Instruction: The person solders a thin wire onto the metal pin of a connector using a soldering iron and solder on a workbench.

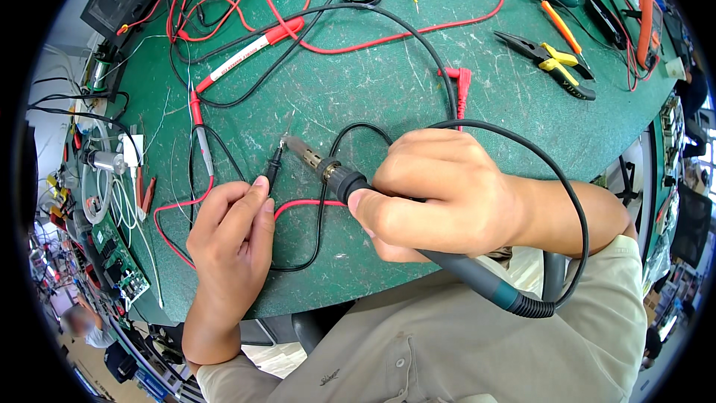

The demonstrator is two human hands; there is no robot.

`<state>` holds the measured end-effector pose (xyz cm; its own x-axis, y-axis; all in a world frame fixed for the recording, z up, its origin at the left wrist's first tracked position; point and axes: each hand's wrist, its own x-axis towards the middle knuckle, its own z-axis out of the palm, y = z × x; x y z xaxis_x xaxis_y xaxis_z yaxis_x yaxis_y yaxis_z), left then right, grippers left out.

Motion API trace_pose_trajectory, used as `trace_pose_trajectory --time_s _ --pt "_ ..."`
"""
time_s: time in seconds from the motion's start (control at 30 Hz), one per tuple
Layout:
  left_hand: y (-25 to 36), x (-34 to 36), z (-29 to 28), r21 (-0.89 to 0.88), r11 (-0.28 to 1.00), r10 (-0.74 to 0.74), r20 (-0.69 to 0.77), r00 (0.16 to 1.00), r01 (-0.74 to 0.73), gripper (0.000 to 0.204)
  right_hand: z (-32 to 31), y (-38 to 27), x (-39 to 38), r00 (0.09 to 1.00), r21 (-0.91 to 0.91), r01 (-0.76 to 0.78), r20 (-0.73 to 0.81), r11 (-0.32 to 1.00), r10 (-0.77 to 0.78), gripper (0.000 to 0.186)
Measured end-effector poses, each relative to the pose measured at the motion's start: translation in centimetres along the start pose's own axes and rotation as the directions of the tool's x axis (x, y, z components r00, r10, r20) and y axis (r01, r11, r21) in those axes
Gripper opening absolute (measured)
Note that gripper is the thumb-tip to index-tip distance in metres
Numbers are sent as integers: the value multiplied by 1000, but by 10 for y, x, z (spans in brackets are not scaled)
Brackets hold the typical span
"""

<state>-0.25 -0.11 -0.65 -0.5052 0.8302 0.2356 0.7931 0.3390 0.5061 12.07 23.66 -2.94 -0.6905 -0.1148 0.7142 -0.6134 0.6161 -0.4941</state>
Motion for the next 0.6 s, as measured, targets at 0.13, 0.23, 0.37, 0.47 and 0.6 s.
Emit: trace_pose_trajectory --time_s 0.13,0.23,0.37,0.47,0.6 --pt "0 0 0 -1 1000 2 -3 1000 -2 32 1 2 -2 999 -17 32 10 999 -32 18" --pt "-1 0 0 3 1000 6 -3 1000 -6 32 2 1 -3 998 -52 54 12 997 -54 17" --pt "-1 0 0 -1 1000 4 3 1000 -4 32 5 0 -4 996 -86 85 -21 993 -87 18" --pt "0 0 0 -1 1000 0 5 1000 0 32 5 -1 -4 997 -82 81 -5 993 -82 17" --pt "0 -1 -1 -3 1000 -4 7 1000 4 32 4 -2 -5 997 -65 76 15 995 -75 17"
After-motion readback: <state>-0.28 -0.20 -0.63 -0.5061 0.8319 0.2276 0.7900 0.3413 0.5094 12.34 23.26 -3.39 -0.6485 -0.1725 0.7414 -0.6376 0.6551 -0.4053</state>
